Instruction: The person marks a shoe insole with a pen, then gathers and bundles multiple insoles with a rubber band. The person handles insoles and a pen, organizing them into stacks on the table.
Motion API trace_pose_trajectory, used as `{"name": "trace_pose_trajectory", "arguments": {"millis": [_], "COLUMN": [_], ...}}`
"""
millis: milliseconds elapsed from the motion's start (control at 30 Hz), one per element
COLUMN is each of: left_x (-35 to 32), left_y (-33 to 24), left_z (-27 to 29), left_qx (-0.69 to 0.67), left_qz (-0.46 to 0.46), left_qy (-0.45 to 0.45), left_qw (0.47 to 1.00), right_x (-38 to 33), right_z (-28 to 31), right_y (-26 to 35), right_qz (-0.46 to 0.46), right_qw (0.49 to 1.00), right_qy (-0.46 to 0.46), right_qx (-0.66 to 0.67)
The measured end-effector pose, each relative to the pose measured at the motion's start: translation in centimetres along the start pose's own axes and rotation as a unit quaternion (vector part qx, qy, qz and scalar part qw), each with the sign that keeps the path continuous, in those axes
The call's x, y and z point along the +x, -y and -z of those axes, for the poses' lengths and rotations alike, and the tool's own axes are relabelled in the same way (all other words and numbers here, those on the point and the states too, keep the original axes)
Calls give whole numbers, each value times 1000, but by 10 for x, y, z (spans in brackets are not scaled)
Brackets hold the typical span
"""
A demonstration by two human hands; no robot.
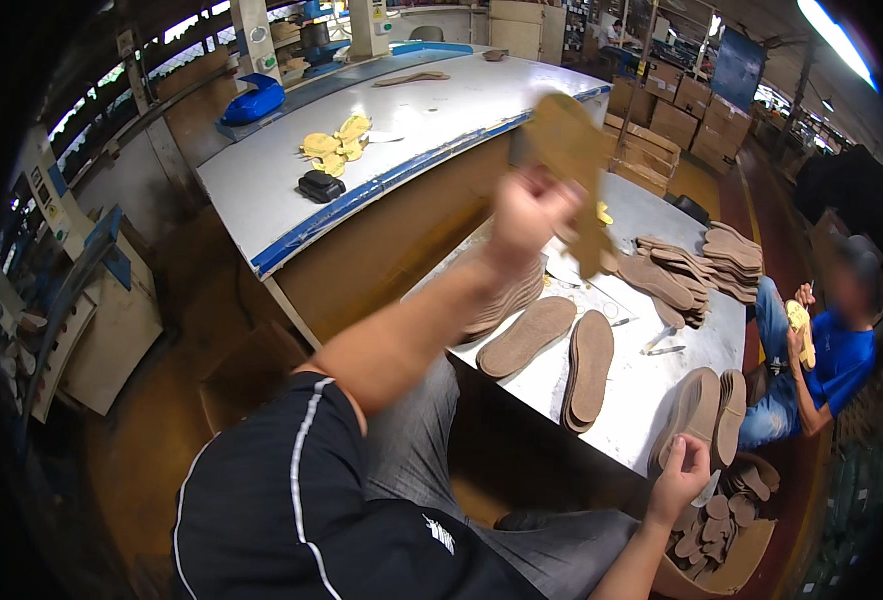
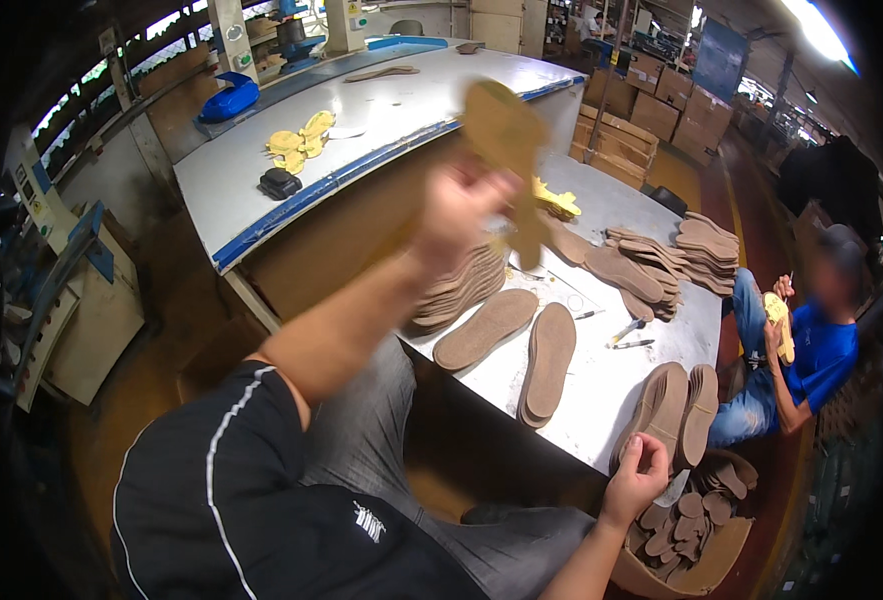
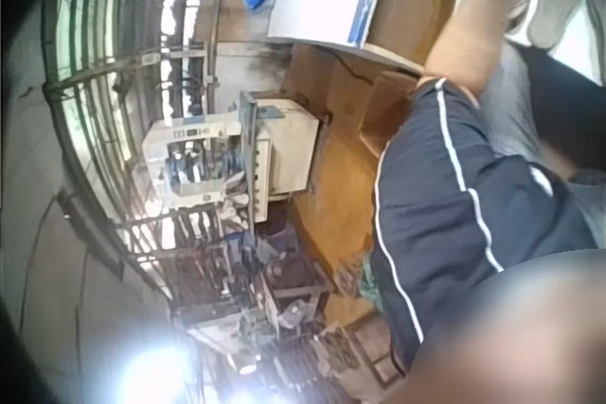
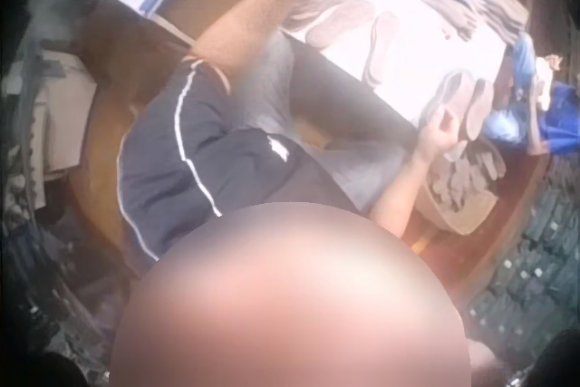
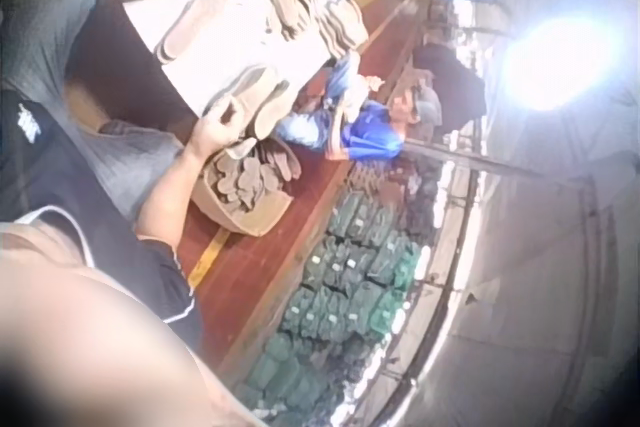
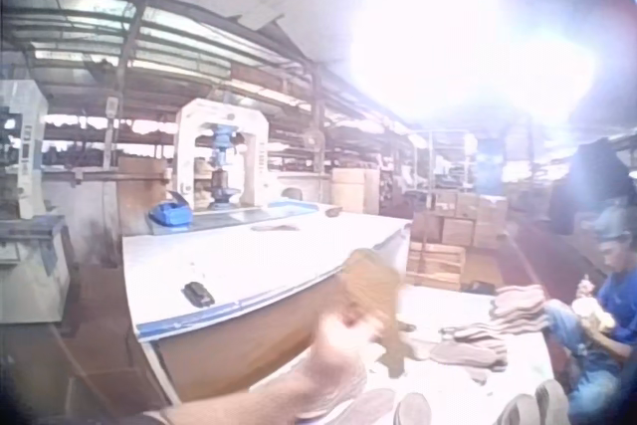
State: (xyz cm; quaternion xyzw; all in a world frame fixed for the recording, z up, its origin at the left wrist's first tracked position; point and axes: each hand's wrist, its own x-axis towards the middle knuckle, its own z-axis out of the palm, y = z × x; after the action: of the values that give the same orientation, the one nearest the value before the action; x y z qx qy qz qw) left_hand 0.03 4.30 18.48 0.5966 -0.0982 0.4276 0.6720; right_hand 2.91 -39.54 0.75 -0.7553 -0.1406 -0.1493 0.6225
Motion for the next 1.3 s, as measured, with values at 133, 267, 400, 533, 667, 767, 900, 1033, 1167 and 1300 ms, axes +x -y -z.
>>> {"name": "trace_pose_trajectory", "arguments": {"millis": [133,267,400,533,667,767,900,1033,1167,1300], "left_x": [63,84,71,57,53,64,69,-6,-83,-116], "left_y": [-85,-165,-188,-168,-163,-200,-221,-167,-65,38], "left_z": [151,342,506,588,569,494,335,165,38,-24], "left_qx": [177,375,275,178,359,884,925,733,546,630], "left_qz": [-77,-2,152,301,227,283,144,-151,-42,205], "left_qy": [-184,-299,-414,-403,-387,-201,-132,39,237,415], "left_qw": [964,878,854,846,819,314,325,663,803,624], "right_x": [-4,-1,2,1,-5,-9,-4,6,15,12], "right_z": [5,11,9,-1,-7,-11,-20,-46,-99,-159], "right_y": [6,7,5,2,3,9,26,42,44,27], "right_qz": [-35,-60,-78,-92,-66,-76,-61,10,98,-18], "right_qw": [998,994,992,991,992,992,991,982,945,861], "right_qy": [38,69,80,90,104,93,84,110,242,346], "right_qx": [39,60,62,47,-23,-24,-82,-150,-196,-373]}}
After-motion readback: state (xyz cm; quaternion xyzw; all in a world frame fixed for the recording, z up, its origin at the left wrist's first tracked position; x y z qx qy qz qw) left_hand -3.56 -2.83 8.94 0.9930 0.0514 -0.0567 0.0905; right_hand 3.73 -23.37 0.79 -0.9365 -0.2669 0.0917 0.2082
